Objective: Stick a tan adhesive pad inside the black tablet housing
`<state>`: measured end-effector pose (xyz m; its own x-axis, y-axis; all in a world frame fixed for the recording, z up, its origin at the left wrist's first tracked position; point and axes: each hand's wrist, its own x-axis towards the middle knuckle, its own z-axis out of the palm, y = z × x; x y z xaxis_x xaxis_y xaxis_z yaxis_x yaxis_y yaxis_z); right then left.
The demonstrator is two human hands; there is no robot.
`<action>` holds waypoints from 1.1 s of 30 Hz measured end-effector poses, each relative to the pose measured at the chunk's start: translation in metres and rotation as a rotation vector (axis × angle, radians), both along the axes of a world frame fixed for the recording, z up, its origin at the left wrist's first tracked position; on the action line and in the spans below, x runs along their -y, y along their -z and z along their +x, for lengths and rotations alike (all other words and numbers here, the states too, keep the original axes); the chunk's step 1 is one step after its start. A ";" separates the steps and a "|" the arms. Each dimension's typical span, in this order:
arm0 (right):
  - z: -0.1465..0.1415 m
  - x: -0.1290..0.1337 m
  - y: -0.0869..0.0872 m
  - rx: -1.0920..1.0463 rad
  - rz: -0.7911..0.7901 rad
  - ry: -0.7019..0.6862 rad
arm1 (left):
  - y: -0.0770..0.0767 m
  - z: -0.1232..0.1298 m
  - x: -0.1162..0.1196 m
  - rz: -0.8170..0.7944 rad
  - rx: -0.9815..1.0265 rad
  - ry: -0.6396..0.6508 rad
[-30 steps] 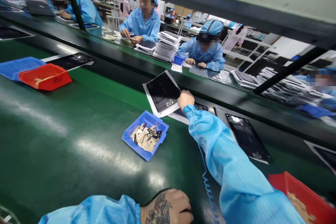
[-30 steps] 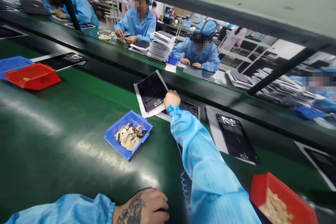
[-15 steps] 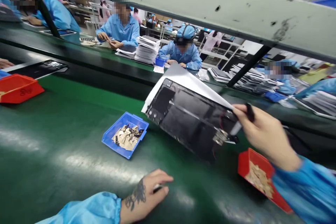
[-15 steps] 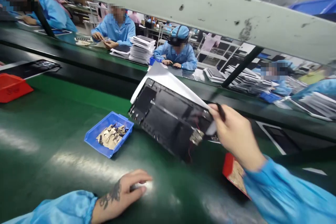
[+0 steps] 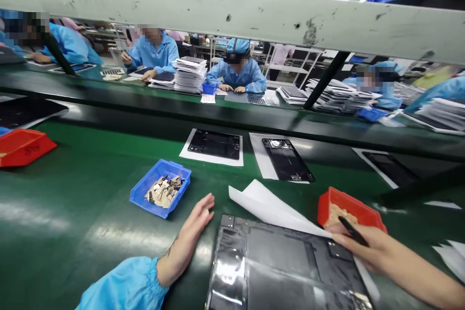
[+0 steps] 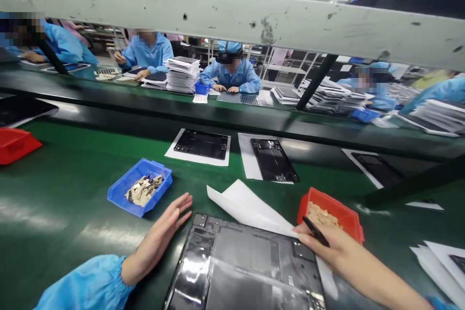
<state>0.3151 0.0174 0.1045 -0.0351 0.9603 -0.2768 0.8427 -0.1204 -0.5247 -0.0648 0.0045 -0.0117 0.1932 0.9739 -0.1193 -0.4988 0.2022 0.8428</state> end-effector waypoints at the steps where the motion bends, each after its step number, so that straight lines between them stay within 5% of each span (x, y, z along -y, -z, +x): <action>1: 0.009 0.004 -0.003 -0.033 -0.016 -0.009 | -0.005 0.002 -0.003 0.057 -0.046 -0.030; 5: 0.049 0.019 -0.007 -0.096 0.017 -0.015 | -0.026 0.016 -0.028 0.214 -0.083 0.019; 9: 0.067 0.028 -0.004 -0.119 0.090 0.077 | -0.035 0.032 -0.044 0.149 0.024 0.438; 12: 0.063 0.024 -0.005 -0.101 0.039 0.073 | -0.031 0.035 -0.027 -0.030 0.178 0.686; 17: 0.029 0.004 0.008 -0.132 -0.041 -0.040 | -0.028 0.017 0.028 -0.232 0.275 0.659; 22: -0.012 -0.014 0.050 -0.169 -0.145 -0.268 | -0.030 -0.002 0.063 -0.351 0.256 0.576; 25: -0.021 -0.017 0.079 -0.151 -0.130 -0.300 | -0.015 -0.012 0.074 -0.366 -0.024 0.520; 28: -0.022 -0.013 0.099 -0.153 0.048 -0.313 | 0.002 -0.021 0.081 -0.349 -0.503 0.496; 33: -0.041 0.002 0.101 -0.132 0.233 -0.354 | 0.003 -0.026 0.082 -0.334 -1.069 0.534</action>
<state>0.2738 0.0152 0.0035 -0.3938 0.9188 -0.0253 0.7346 0.2981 -0.6095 -0.0906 -0.0779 -0.0145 0.2099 0.6947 -0.6880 0.6174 0.4515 0.6442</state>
